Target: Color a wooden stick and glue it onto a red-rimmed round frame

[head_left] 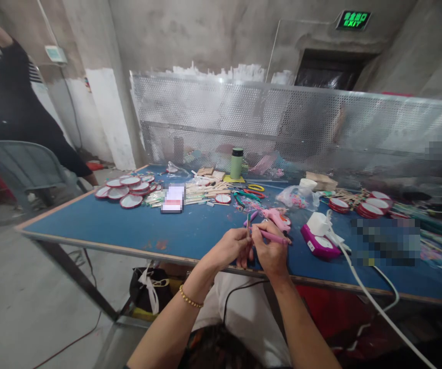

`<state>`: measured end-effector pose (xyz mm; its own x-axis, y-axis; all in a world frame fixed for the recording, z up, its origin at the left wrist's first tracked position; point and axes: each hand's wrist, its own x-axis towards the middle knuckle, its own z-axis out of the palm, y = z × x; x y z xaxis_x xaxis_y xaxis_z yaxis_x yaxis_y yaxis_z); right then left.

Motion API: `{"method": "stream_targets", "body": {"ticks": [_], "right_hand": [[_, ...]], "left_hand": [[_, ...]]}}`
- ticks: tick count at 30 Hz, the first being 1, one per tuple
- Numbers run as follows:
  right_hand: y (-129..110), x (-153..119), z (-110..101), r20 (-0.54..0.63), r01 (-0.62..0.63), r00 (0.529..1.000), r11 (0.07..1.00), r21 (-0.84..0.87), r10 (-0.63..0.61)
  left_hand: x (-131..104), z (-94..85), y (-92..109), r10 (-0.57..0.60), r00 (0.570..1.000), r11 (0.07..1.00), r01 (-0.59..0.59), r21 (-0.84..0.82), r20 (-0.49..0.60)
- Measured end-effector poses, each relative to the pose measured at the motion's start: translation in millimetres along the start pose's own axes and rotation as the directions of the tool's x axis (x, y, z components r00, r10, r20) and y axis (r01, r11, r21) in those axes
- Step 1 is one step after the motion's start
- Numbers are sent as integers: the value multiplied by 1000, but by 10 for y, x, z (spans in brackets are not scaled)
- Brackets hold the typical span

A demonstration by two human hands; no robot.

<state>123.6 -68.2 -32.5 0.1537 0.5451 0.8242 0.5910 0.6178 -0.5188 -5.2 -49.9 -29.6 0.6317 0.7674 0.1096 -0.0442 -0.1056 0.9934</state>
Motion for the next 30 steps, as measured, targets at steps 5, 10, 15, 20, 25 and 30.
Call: {"method": "stream_targets", "body": {"ticks": [5, 10, 15, 20, 25, 30], "right_hand": [[10, -13, 5, -12, 0, 1000, 1000, 2, 0], [40, -41, 11, -37, -21, 999, 1000, 14, 21], [30, -29, 10, -26, -14, 1000, 1000, 3, 14], [20, -14, 15, -22, -11, 1000, 1000, -2, 11], [13, -13, 14, -26, 2, 1000, 1000, -3, -2], [20, -27, 10, -46, -20, 999, 1000, 15, 21]], "left_hand": [[-3, 2, 13, -4, 1000, 1000, 4, -4, 0], [-10, -1, 19, -13, 1000, 1000, 13, -12, 1], [1, -9, -14, -8, 1000, 1000, 8, -10, -3], [3, -9, -20, -4, 1000, 1000, 4, -8, 4], [-3, -3, 3, 2, 1000, 1000, -2, -6, 5], [-6, 0, 11, -3, 1000, 1000, 3, -13, 4]]}}
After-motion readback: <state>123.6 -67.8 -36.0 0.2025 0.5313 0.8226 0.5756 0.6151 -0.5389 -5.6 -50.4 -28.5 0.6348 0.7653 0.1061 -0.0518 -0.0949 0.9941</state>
